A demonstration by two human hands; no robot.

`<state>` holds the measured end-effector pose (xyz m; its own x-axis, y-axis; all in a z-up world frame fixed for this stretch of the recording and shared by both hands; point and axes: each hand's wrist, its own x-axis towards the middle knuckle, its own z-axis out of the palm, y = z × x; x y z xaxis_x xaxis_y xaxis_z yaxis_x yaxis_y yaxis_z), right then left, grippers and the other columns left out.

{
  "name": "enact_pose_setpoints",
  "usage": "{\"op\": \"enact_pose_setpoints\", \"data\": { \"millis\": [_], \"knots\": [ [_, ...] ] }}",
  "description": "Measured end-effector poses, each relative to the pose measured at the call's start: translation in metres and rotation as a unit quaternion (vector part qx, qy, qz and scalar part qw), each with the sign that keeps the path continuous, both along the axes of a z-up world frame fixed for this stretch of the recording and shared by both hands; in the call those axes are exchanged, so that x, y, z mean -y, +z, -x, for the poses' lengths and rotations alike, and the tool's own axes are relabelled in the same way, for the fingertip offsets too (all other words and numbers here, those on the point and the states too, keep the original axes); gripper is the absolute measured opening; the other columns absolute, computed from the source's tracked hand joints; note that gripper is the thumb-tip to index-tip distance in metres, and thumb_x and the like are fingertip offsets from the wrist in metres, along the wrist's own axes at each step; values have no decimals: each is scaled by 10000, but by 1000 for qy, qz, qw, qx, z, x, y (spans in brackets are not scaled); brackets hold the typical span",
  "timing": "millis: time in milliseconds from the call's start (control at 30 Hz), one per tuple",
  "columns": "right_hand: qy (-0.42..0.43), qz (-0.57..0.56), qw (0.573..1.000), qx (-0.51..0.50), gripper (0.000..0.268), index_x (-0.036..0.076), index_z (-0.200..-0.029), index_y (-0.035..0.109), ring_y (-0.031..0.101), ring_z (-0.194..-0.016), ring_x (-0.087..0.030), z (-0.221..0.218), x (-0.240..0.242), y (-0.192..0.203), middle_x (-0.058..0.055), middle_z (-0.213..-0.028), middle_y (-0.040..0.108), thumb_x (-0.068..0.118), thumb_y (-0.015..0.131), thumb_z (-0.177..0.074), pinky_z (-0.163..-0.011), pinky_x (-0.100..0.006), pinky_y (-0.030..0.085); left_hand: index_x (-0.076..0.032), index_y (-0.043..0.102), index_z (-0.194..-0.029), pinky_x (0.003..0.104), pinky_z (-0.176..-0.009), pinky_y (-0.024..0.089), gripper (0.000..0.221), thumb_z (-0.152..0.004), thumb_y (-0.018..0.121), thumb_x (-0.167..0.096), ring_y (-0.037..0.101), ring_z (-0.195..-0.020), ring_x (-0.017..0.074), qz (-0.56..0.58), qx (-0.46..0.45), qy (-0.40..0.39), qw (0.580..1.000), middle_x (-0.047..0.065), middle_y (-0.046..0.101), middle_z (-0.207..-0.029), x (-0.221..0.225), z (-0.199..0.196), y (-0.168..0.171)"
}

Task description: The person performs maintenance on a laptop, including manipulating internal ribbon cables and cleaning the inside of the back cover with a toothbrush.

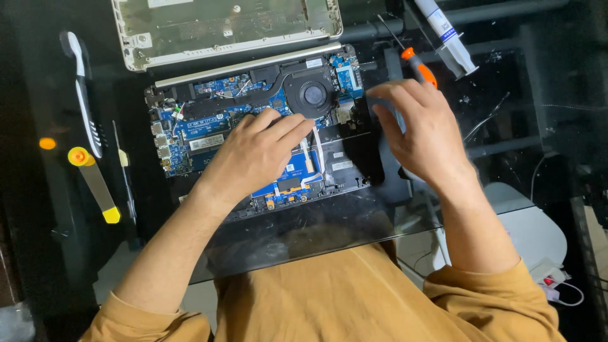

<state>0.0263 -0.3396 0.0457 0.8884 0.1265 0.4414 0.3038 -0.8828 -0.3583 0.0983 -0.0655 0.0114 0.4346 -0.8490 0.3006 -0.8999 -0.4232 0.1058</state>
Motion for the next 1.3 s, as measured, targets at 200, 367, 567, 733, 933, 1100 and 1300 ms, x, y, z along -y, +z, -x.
{"op": "enact_pose_setpoints", "data": {
  "millis": [200,367,567,733,933,1100,1300],
  "knots": [
    [69,95,993,-15,195,33,-1142,755,626,-795,-336,-24,1,-6,-160,-1020,714,38,770,-947,-716,-440,499,-146,644,-1306,345,-757,568,399,-950,529,-8,621,-1040,234,36,-18,4,999,46,660,-1229,-5,-1,-4],
    [66,102,992,-31,189,30,-1140,762,594,-790,-330,-28,-2,-15,-169,-1001,707,116,766,-972,-737,-453,477,-150,668,-1256,337,-745,571,349,-941,573,-33,631,-1031,225,50,4,15,999,45,667,-1197,-5,-2,-7],
    [61,38,997,-42,198,33,-1113,766,605,-787,-328,-26,-2,-20,-155,-988,705,97,799,-929,-741,-443,451,-157,684,-1247,320,-758,557,331,-941,615,-53,641,-1041,216,68,8,17,998,39,673,-1196,-6,-4,-13],
    [71,-39,996,-43,89,65,-1020,789,632,-801,-330,-28,7,-38,-142,-962,699,144,781,-980,-736,-431,455,-152,683,-1245,319,-748,551,329,-938,624,-50,640,-1042,219,75,5,15,997,43,666,-1193,-7,-7,-15],
    [124,-13,992,-33,182,74,-973,815,593,-770,-300,-24,13,-29,-162,-985,693,249,769,-991,-768,-444,444,-187,689,-1259,329,-735,520,350,-934,620,-76,590,-1021,217,71,18,38,997,40,640,-1183,1,4,2],
    [134,26,990,-30,231,67,-983,837,567,-713,-292,-20,17,-21,-169,-961,710,287,766,-990,-783,-451,431,-158,672,-1239,371,-735,496,343,-908,610,-91,578,-1013,240,82,8,28,996,57,623,-1145,32,25,14],
    [129,58,989,-51,304,104,-1040,840,581,-758,-296,-15,23,-26,-150,-994,708,382,734,-974,-802,-464,441,-129,608,-1359,406,-806,412,512,-854,533,-94,518,-1112,274,54,56,47,996,62,584,-1316,60,14,-5]
  ]
}}
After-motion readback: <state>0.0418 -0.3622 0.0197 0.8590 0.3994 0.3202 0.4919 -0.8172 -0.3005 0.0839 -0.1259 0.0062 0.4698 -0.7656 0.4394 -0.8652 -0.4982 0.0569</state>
